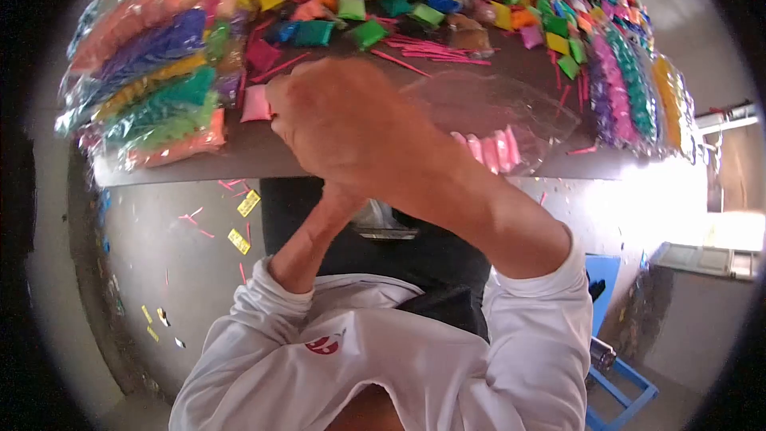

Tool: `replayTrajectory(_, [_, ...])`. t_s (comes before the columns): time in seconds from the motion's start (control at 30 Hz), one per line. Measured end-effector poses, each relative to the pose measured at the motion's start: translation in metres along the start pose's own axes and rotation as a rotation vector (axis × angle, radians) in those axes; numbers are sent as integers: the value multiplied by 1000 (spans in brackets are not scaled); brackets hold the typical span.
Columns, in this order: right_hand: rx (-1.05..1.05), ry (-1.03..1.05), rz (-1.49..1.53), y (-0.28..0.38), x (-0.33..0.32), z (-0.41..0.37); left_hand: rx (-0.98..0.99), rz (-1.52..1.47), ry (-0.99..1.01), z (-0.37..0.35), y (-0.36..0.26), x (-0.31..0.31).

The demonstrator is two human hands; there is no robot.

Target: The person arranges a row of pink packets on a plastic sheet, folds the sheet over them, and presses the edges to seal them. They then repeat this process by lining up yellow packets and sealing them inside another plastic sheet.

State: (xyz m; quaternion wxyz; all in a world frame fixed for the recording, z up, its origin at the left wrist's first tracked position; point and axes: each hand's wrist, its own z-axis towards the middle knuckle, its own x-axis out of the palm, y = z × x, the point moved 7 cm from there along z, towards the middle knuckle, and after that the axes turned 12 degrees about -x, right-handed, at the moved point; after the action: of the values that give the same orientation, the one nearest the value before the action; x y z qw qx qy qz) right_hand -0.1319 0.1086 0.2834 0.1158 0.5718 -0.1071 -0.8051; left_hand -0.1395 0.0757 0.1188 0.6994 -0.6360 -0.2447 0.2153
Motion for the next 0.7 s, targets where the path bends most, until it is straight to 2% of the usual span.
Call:
replayTrajectory(0.03, [11, 116, -12, 0, 24, 11, 26, -6, -148, -4, -22, 11])
replayTrajectory(0.1, [60, 54, 44, -9, 60, 26, 56, -4, -99, -1, -22, 11])
replayTrajectory(0.13, [55, 49, 9, -13, 72, 34, 57, 10, 96, 5, -2, 6])
replayTrajectory(0.2, [67, 8, -71, -21, 92, 47, 123, 121, 280, 4, 20, 6])
replayTrajectory(0.27, [101, -66, -158, -32, 115, 57, 251, 314, 256, -3, 16, 3])
replayTrajectory(0.37, [1, -255, -248, -50, 136, 73, 221, 323, 280, -3, 19, 6])
replayTrajectory(0.47, [197, 76, -242, -71, 157, 91, 180, 185, 330, -2, 28, 9])
replayTrajectory(0.53, [131, 137, -196, -61, 149, 96, 155, 139, 360, -3, 23, 9])
replayTrajectory(0.6, [105, 166, -177, -61, 158, 102, -122, -225, 392, -4, 41, 6])
replayTrajectory(0.63, [115, 166, -187, -67, 170, 108, -401, -558, 402, -12, 65, 9])
replayTrajectory(0.67, [76, -73, -323, -50, 152, 105, -492, -553, 383, -13, 74, 12])
replayTrajectory(0.7, [44, -139, -242, -48, 155, 106, -583, -551, 363, -13, 83, 15])
